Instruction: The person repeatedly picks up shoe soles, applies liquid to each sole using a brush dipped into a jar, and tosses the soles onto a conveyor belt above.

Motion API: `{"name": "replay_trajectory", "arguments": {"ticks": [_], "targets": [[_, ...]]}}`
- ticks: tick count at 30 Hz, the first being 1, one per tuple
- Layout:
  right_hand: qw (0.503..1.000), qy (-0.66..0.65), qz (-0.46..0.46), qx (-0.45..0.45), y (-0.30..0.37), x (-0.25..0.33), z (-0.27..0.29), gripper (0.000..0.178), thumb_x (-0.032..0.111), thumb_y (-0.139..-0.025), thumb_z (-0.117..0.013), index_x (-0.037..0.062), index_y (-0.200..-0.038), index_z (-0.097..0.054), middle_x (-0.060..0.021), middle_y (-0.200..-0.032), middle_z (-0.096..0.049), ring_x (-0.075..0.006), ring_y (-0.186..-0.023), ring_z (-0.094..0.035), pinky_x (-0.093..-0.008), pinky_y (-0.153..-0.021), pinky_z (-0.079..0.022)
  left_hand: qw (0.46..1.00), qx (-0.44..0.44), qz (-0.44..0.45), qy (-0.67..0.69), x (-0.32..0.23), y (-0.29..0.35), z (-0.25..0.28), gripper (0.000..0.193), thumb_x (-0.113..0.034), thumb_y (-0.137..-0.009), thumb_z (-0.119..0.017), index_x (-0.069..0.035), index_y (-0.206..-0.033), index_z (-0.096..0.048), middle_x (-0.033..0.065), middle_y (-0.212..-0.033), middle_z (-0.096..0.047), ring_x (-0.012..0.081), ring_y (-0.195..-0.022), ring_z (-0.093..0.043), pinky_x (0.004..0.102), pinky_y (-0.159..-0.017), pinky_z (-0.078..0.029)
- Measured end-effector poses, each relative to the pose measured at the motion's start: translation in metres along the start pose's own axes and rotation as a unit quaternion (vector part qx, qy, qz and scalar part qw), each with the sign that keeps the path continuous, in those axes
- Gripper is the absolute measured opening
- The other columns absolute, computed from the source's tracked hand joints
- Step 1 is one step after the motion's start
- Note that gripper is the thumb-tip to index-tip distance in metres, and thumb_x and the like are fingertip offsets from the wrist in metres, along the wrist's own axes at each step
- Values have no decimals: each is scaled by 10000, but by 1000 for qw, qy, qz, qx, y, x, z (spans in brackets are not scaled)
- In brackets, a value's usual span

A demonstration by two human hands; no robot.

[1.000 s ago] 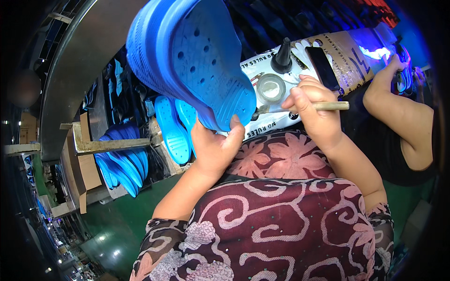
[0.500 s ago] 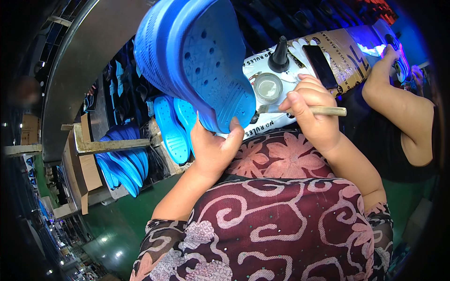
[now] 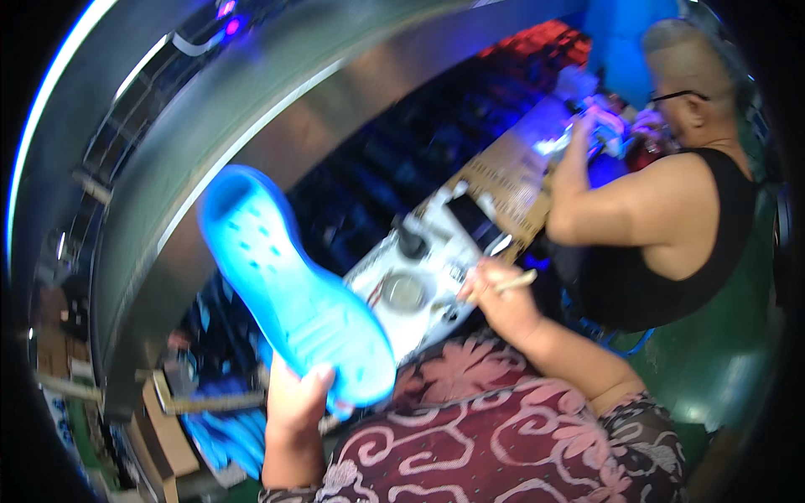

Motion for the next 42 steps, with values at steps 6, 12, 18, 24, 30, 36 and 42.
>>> {"name": "replay_trajectory", "arguments": {"ticks": [6,12,18,24,30,36,42], "targets": [[976,138,161,-58,10,9,61,261,128,-906,-574,26,-677,-645,-103,-633,-602,-242,-597,-564,-367,-586,-426,907,359,217,-25,-7,-62,-124,680,-122,-722,-674,90,-1297,-379,165,-976,-629,194,-735,-624,269,-583,-516],[992,94,-1,-81,-4,-9,109,292,146,-906,-555,16,-656,-633,-89,-565,-557,-254,-569,-535,-369,-584,-412,917,150,75,362,-120,-343,-336,349,-171,-940,-554,67,-1170,-445,202,-929,-628,261,-792,-672,259,-631,-599],[994,20,-76,-74,-9,-33,124,321,175,-933,-529,-1,-697,-656,-87,-613,-543,-207,-571,-519,-344,-565,-414,901,185,0,393,-95,-324,-375,364,-202,-938,-534,38,-1201,-456,259,-1050,-615,337,-969,-642,383,-884,-553],[997,-2,-61,-40,4,-49,104,337,173,-954,-507,-2,-712,-662,-71,-622,-568,-160,-572,-535,-300,-569,-429,945,79,-259,-184,37,-221,-156,153,-100,-945,-450,-2,-892,-553,98,-794,-630,139,-670,-594,260,-639,-488],[992,-70,-105,-26,25,-53,67,310,183,-945,-540,-1,-731,-667,-84,-606,-591,-175,-595,-573,-310,-579,-434,753,-137,-222,-604,94,-41,55,191,-40,-662,-620,-19,-848,-586,168,-858,-594,336,-816,-592,414,-726,-481],[976,-124,-180,3,17,-62,34,350,249,-993,-473,27,-792,-654,-13,-669,-590,-79,-619,-527,-242,-573,-430,694,-181,128,-685,155,45,159,562,-168,-732,-660,7,-1236,-483,245,-1069,-583,372,-989,-579,430,-858,-471],[991,-45,-130,1,-20,-43,14,373,268,-989,-479,6,-761,-616,-27,-686,-592,-93,-631,-526,-244,-612,-430,694,-245,91,-671,146,33,154,245,-167,-760,-628,-52,-967,-566,194,-837,-652,370,-745,-637,475,-654,-505]]}}
Point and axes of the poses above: each hand's wrist, its own y-axis away from the middle knuckle, its own z-axis out of the back of the hand, x = y × z, the point moved 7 cm from there along -y, towards the middle knuckle
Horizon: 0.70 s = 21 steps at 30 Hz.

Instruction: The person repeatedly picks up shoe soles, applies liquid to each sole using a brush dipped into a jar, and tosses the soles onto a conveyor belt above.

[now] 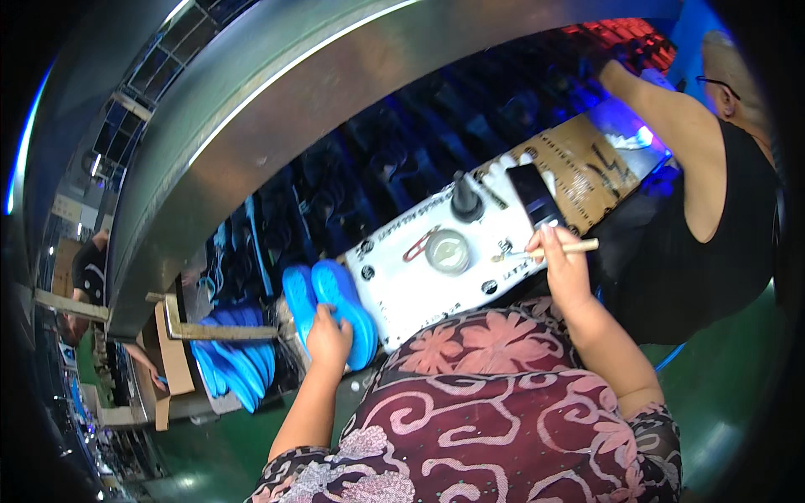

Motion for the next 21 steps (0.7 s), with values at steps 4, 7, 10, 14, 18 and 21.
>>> {"name": "replay_trajectory", "arguments": {"ticks": [4,7,10,14,18,21], "targets": [[988,82,108,68,-16,3,-48,286,169,-942,-542,-3,-744,-655,-69,-720,-622,-149,-686,-580,-281,-655,-441,999,25,34,-26,28,1,5,266,-213,-755,-646,-46,-949,-575,192,-830,-653,363,-741,-641,468,-653,-508],[956,199,191,104,-22,10,-87,249,185,-863,-623,36,-666,-660,-92,-656,-618,-265,-660,-585,-369,-652,-446,992,102,24,-66,41,1,-5,257,-234,-747,-651,-33,-895,-587,194,-802,-654,364,-731,-642,462,-652,-510],[938,247,210,123,-26,-14,-109,223,221,-811,-670,71,-647,-658,-62,-642,-609,-280,-669,-571,-385,-696,-424,989,125,16,-78,38,0,-3,225,-239,-750,-635,-22,-790,-595,196,-742,-649,372,-690,-639,460,-643,-510],[916,309,226,124,-28,-26,-121,224,237,-789,-694,78,-638,-649,-57,-628,-584,-284,-677,-551,-381,-740,-396,990,124,10,-63,32,2,4,253,-231,-767,-604,-14,-890,-563,190,-714,-642,382,-652,-630,459,-622,-507],[920,292,234,114,-30,-10,-115,244,220,-810,-674,64,-624,-643,-69,-626,-604,-286,-644,-555,-384,-684,-406,991,91,62,72,38,3,16,306,-170,-774,-584,-3,-1022,-522,193,-685,-624,360,-638,-629,435,-628,-511],[957,207,186,88,-32,1,-106,280,204,-857,-630,46,-626,-637,-83,-618,-615,-267,-607,-570,-378,-634,-410,936,117,101,318,71,4,-6,320,-139,-820,-581,43,-1079,-528,115,-716,-640,238,-634,-627,365,-606,-507]]}}
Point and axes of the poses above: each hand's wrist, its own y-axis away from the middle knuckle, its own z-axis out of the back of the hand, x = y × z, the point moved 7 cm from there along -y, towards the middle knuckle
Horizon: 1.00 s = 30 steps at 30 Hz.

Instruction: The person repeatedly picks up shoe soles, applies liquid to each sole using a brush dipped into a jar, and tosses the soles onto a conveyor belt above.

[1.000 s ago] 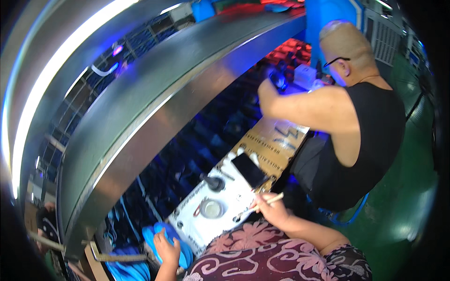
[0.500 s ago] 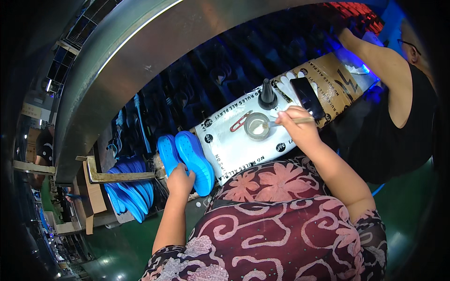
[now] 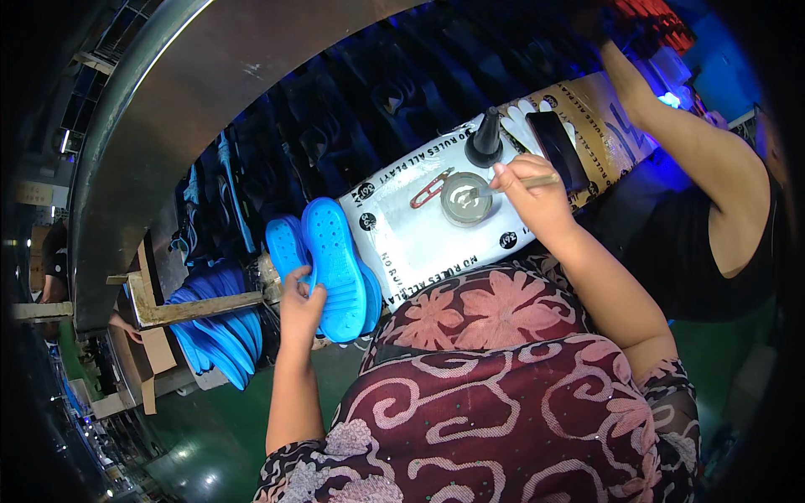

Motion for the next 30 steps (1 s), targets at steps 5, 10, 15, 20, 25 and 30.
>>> {"name": "replay_trajectory", "arguments": {"ticks": [5,10,15,20,25,30], "targets": [[992,106,61,33,10,-6,-8,284,211,-868,-624,29,-653,-651,-97,-608,-602,-268,-607,-570,-375,-619,-419,869,223,204,391,8,21,-25,455,-118,-814,-608,53,-1218,-488,121,-1021,-634,188,-831,-647,305,-756,-527],[983,-113,-135,-54,17,-18,14,351,289,-924,-595,11,-726,-675,-70,-691,-641,-149,-648,-566,-276,-630,-440,788,207,210,541,-21,51,-34,655,-160,-753,-678,-13,-1330,-403,167,-1164,-580,224,-915,-651,293,-650,-569],[947,-229,-216,-72,31,-17,26,371,327,-942,-567,10,-779,-673,-40,-718,-625,-99,-676,-525,-241,-654,-423,852,148,36,500,-95,54,-44,664,-116,-794,-646,-54,-1354,-295,134,-1104,-556,194,-713,-630,256,-438,-510],[948,-255,-181,-57,34,31,34,419,320,-974,-489,-6,-751,-629,-77,-704,-598,-133,-673,-521,-283,-728,-423,919,2,-149,365,-147,50,-51,570,8,-866,-545,-32,-1323,-207,188,-1114,-541,223,-776,-655,298,-500,-550],[989,-78,123,22,38,110,32,273,190,-904,-580,60,-683,-675,-35,-627,-621,-205,-626,-559,-384,-816,-429,936,-30,-256,241,-166,51,-53,623,30,-833,-579,-10,-1335,-211,187,-1131,-534,244,-897,-644,322,-694,-568],[984,-43,168,28,40,118,23,238,183,-858,-624,77,-647,-655,-37,-618,-598,-210,-623,-551,-381,-846,-416,912,-76,-332,227,-186,57,-53,594,20,-767,-651,45,-1261,-321,171,-1053,-590,208,-843,-651,284,-660,-545]]}}
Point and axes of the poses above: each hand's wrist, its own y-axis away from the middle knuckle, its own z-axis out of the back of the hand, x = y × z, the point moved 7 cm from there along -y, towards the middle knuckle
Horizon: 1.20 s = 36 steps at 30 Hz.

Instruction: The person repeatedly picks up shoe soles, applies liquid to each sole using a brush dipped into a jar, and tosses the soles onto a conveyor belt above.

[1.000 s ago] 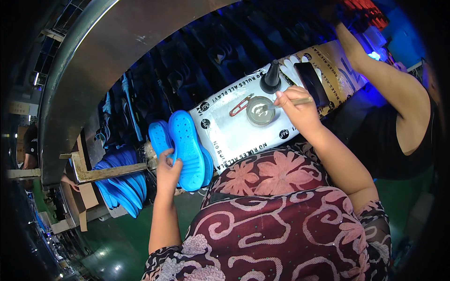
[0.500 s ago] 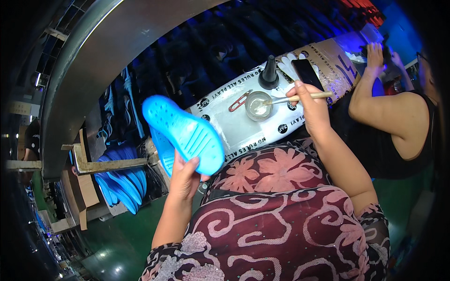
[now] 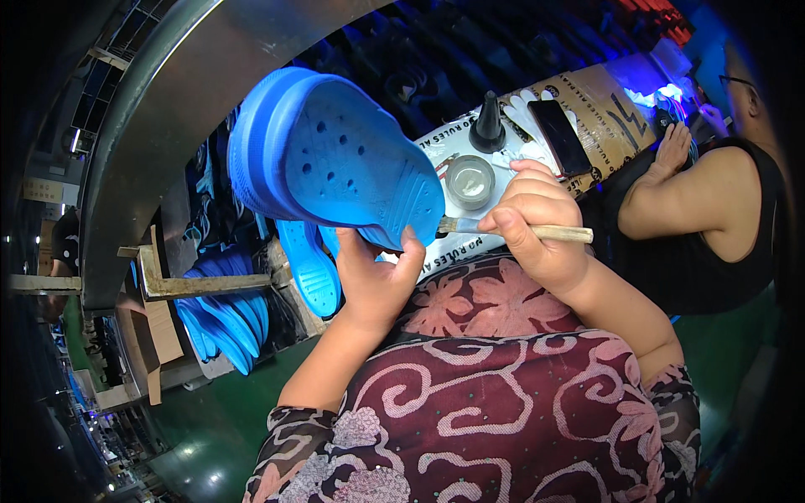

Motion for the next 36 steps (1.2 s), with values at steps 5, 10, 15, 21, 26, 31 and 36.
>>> {"name": "replay_trajectory", "arguments": {"ticks": [5,10,15,21,26,31,36], "targets": [[999,34,10,6,-3,-2,-6,236,173,-846,-629,82,-630,-646,-46,-581,-554,-235,-607,-536,-378,-832,-414,989,23,-128,-72,-10,0,-3,567,51,-743,-664,35,-1227,-368,165,-964,-622,195,-781,-657,281,-627,-535],[999,28,-22,2,-5,-6,1,251,162,-861,-610,85,-625,-644,-44,-582,-566,-233,-610,-540,-384,-831,-415,987,7,-145,-75,-10,-1,1,556,50,-739,-670,32,-1214,-383,157,-908,-638,203,-750,-664,289,-637,-533],[999,32,0,19,-6,-6,-8,259,174,-859,-620,77,-619,-633,-46,-606,-574,-241,-618,-535,-377,-827,-418,986,25,-142,-82,-8,0,-3,556,49,-735,-674,33,-1209,-384,157,-913,-645,207,-757,-670,290,-639,-532],[998,55,-6,10,-6,-8,1,261,173,-863,-608,76,-623,-644,-48,-594,-564,-243,-625,-554,-386,-835,-419,990,12,-123,-66,-7,2,0,531,47,-738,-673,33,-1193,-399,159,-912,-644,191,-747,-665,277,-625,-528],[999,34,19,22,-3,-3,-8,247,186,-843,-634,76,-623,-640,-48,-576,-545,-235,-618,-547,-382,-827,-415,985,20,-146,-89,-11,-1,-4,331,50,-708,-648,46,-1031,-581,154,-921,-648,242,-805,-655,320,-698,-520],[999,37,23,29,-1,-6,-1,215,183,-803,-687,71,-629,-628,-44,-564,-533,-232,-576,-533,-387,-817,-420,977,100,-157,-106,-20,-1,-9,586,90,-727,-575,44,-1284,-397,177,-1199,-553,276,-1100,-587,368,-946,-465],[999,8,31,-6,-4,-4,-6,251,188,-822,-670,68,-608,-617,-51,-568,-542,-230,-557,-524,-383,-824,-426,978,106,-123,-129,-22,-4,-12,580,87,-705,-581,36,-1265,-437,168,-1188,-565,279,-1082,-593,379,-947,-460]]}}
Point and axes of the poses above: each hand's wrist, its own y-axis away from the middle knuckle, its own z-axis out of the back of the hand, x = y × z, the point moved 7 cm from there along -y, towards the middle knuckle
